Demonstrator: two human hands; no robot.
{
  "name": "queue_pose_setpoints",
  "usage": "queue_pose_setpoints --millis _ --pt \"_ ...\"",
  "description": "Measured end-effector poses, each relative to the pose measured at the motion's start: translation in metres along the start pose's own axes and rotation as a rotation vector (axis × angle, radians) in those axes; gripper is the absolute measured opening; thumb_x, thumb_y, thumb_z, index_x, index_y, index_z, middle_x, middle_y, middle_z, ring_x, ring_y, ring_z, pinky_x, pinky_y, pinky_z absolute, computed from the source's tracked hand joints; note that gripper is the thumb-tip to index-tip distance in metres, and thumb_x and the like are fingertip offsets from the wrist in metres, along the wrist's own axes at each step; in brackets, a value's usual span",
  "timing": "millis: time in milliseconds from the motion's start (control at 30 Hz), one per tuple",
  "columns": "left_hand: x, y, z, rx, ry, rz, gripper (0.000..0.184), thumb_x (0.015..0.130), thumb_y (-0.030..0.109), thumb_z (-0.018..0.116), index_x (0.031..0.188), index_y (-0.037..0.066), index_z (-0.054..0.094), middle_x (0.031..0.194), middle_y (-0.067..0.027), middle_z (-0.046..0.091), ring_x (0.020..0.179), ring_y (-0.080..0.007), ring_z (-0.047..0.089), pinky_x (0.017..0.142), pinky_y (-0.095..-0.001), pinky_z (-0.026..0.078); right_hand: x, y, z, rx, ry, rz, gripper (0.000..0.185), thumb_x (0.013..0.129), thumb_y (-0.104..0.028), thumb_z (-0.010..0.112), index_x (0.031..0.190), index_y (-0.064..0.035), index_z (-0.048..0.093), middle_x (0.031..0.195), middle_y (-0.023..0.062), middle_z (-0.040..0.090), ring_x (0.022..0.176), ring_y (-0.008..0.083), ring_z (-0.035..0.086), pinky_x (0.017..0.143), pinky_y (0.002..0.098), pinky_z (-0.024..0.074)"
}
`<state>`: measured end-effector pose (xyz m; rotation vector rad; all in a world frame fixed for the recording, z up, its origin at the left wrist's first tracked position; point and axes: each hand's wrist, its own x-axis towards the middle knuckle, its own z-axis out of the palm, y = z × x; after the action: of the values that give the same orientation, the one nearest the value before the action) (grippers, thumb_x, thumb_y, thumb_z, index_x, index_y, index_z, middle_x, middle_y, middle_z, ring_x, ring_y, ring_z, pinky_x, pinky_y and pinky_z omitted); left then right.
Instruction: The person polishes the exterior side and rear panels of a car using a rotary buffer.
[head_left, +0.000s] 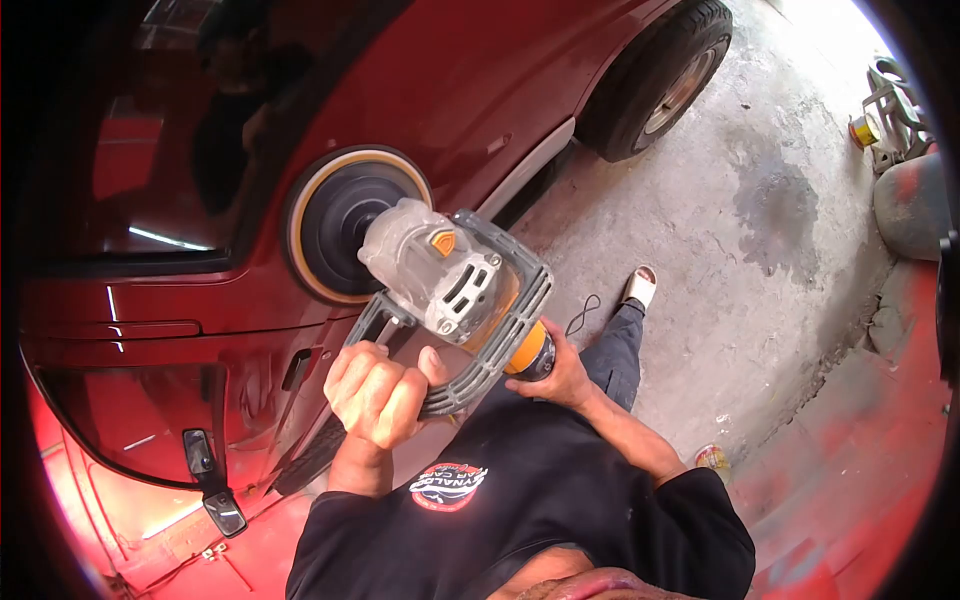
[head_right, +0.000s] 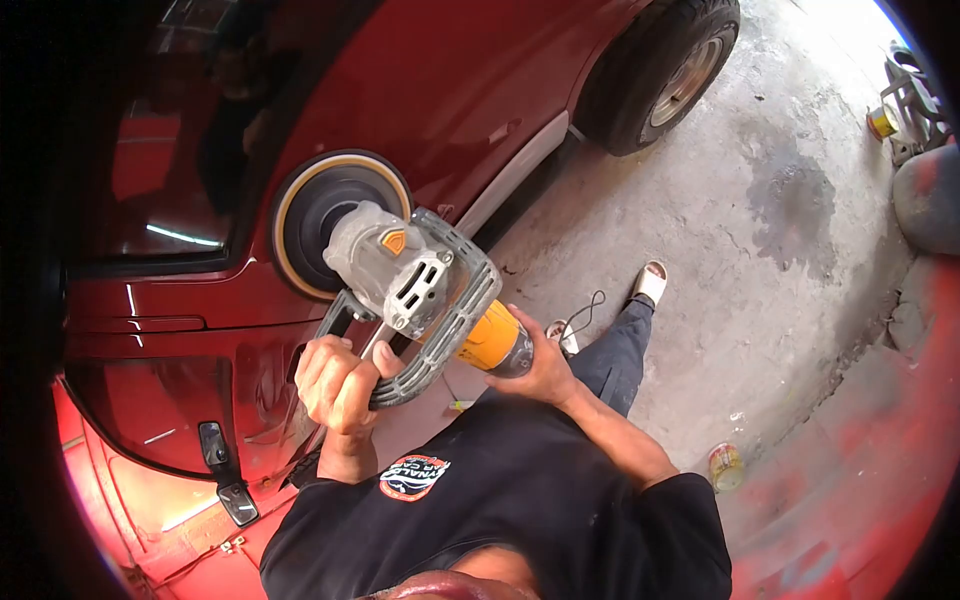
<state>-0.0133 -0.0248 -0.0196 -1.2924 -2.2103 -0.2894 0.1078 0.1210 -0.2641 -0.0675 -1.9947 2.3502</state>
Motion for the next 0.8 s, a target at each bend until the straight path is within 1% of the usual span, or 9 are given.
queue_pose_setpoints --millis 300,400,467,533,567,633,700,733,800 --pt "0.077 -0.005 0.082 -0.120 0.032 0.156 0.040 0.079 0.000 0.078 0.061 0.011 0.045 0.058 -0.0005 0.035 0.049 -0.0179 0.040 0.047 -0.0334 0.033 0.014 0.008 -0.046 0.109 0.206 0.077 0.103 0.067 -0.025 0.100 0.146 0.0035 0.041 0.129 0.0131 0.066 0.120 0.0200 0.063 0.105 0.0352 0.0490" --pt "0.117 -0.003 0.115 -0.147 0.043 0.193 0.032 0.076 0.006 0.078 0.062 0.010 0.049 0.057 -0.0011 0.039 0.048 -0.0178 0.042 0.047 -0.0332 0.033 0.031 -0.004 -0.074 0.115 0.300 0.142 0.099 0.065 -0.023 0.097 0.144 0.0038 0.044 0.128 0.0122 0.066 0.118 0.0202 0.064 0.105 0.0356 0.0490" --pt "0.141 -0.005 0.133 -0.157 0.023 0.235 0.021 0.067 0.014 0.079 0.070 0.009 0.059 0.060 -0.0012 0.044 0.052 -0.0177 0.047 0.048 -0.0334 0.036 0.046 -0.010 -0.095 0.095 0.314 0.162 0.098 0.065 -0.017 0.094 0.145 0.0030 0.043 0.126 0.0148 0.068 0.117 0.0219 0.066 0.103 0.0361 0.0507" --pt "0.164 -0.005 0.152 -0.164 0.039 0.278 0.028 0.058 0.020 0.077 0.080 0.008 0.065 0.064 -0.0011 0.046 0.056 -0.0175 0.050 0.050 -0.0338 0.039 0.062 -0.024 -0.113 0.080 0.351 0.157 0.092 0.066 -0.013 0.092 0.143 0.0025 0.044 0.121 0.0151 0.070 0.113 0.0218 0.068 0.101 0.0360 0.0521" --pt "0.179 -0.003 0.160 -0.166 0.045 0.284 0.027 0.057 0.022 0.077 0.076 0.010 0.062 0.063 -0.0011 0.044 0.055 -0.0182 0.050 0.050 -0.0337 0.039 0.070 -0.025 -0.121 0.068 0.380 0.148 0.091 0.066 -0.013 0.092 0.142 0.0023 0.045 0.121 0.0147 0.070 0.113 0.0215 0.068 0.101 0.0358 0.0520" --pt "0.210 -0.003 0.175 -0.194 0.066 0.318 0.027 0.055 0.023 0.075 0.071 0.012 0.056 0.062 -0.0011 0.042 0.054 -0.0192 0.051 0.050 -0.0344 0.041 0.084 -0.027 -0.137 0.044 0.435 0.133 0.089 0.066 -0.014 0.092 0.140 0.0019 0.046 0.121 0.0139 0.070 0.111 0.0211 0.068 0.100 0.0355 0.0518" --pt "0.239 0.000 0.191 -0.235 0.106 0.346 0.032 0.054 0.014 0.084 0.070 0.014 0.057 0.063 -0.0011 0.045 0.052 -0.0211 0.051 0.049 -0.0345 0.041 0.099 -0.032 -0.154 0.103 0.461 0.086 0.083 0.069 -0.014 0.091 0.137 0.0002 0.047 0.121 0.0118 0.069 0.109 0.0204 0.067 0.099 0.0350 0.0518" --pt "0.250 0.001 0.199 -0.200 0.120 0.356 0.034 0.048 0.016 0.084 0.074 0.015 0.061 0.064 -0.0005 0.050 0.056 -0.0209 0.057 0.052 -0.0340 0.045 0.106 -0.034 -0.161 0.093 0.478 0.078 0.082 0.069 -0.014 0.091 0.137 -0.0002 0.048 0.121 0.0113 0.069 0.109 0.0203 0.067 0.098 0.0349 0.0518" --pt "0.268 0.002 0.216 -0.214 0.157 0.371 0.034 0.049 0.015 0.084 0.075 0.016 0.062 0.066 -0.0001 0.056 0.059 -0.0213 0.061 0.055 -0.0339 0.048 0.115 -0.031 -0.171 0.127 0.495 0.089 0.080 0.070 -0.015 0.092 0.136 -0.0012 0.049 0.120 0.0103 0.069 0.107 0.0198 0.067 0.097 0.0343 0.0519"
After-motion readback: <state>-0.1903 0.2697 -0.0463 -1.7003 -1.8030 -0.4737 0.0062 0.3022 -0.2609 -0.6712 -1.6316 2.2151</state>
